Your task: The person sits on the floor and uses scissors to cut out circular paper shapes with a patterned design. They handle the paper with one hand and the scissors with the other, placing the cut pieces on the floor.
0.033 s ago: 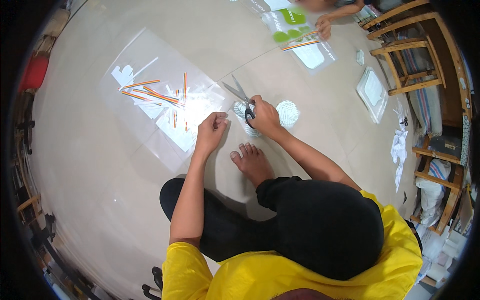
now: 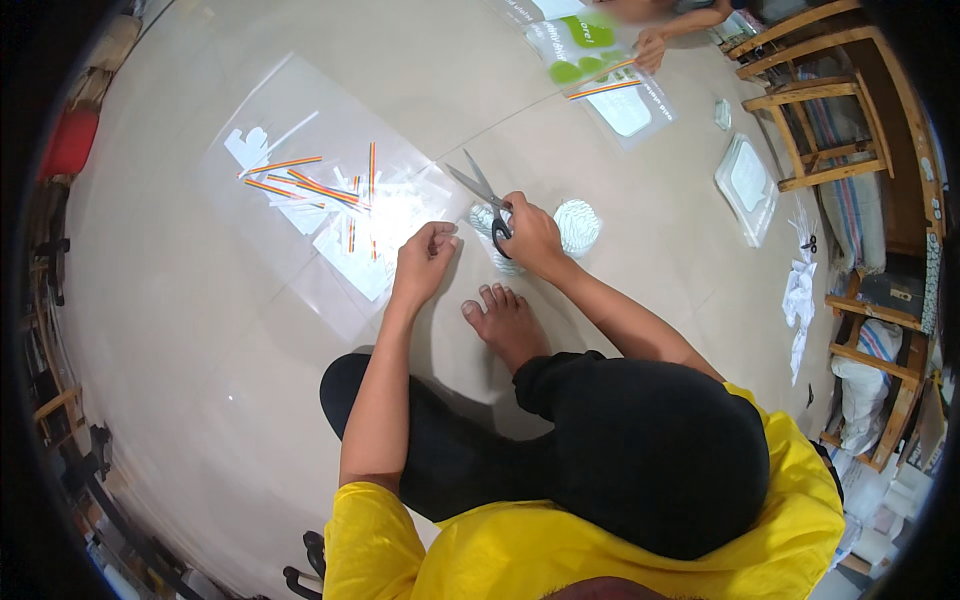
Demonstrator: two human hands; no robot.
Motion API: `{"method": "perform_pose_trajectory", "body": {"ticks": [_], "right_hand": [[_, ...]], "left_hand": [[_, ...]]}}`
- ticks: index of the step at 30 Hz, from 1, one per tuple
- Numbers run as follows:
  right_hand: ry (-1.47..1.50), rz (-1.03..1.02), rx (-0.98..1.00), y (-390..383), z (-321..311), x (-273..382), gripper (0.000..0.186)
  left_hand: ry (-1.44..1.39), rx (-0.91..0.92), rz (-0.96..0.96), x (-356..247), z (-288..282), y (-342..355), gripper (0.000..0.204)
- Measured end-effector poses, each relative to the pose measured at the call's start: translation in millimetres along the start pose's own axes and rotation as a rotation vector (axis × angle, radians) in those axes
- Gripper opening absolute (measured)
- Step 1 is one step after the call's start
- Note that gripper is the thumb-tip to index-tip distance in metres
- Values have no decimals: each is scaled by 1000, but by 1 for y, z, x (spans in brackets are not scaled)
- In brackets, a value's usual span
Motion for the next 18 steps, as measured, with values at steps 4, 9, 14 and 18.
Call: {"method": "perform_pose_trajectory", "body": {"ticks": [4,9,14,18], "right_hand": [[138,-86,33,-12,-5,4,52],[378,-103,113,-6,-18,35,56],[455,-326,6,14,-25,63,66],[929,-41,253,29,-24,72,68]], "left_hand": [[-38,30,-74,-6,9,-1,36],[-265,90,-222,-25,9,3,34],[-756,-157,-146,-30,-9,5,31],[-954,-361,-88,-37,-35,9,33]]}}
Point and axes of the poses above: each hand's wrist, its own y-axis towards the middle knuckle, its own z-axis out of the palm, x = y × z, the point moved 3 cm from there along y, towards the middle knuckle, and after that the axes turned 4 degrees about z, right-handed, at the moved point
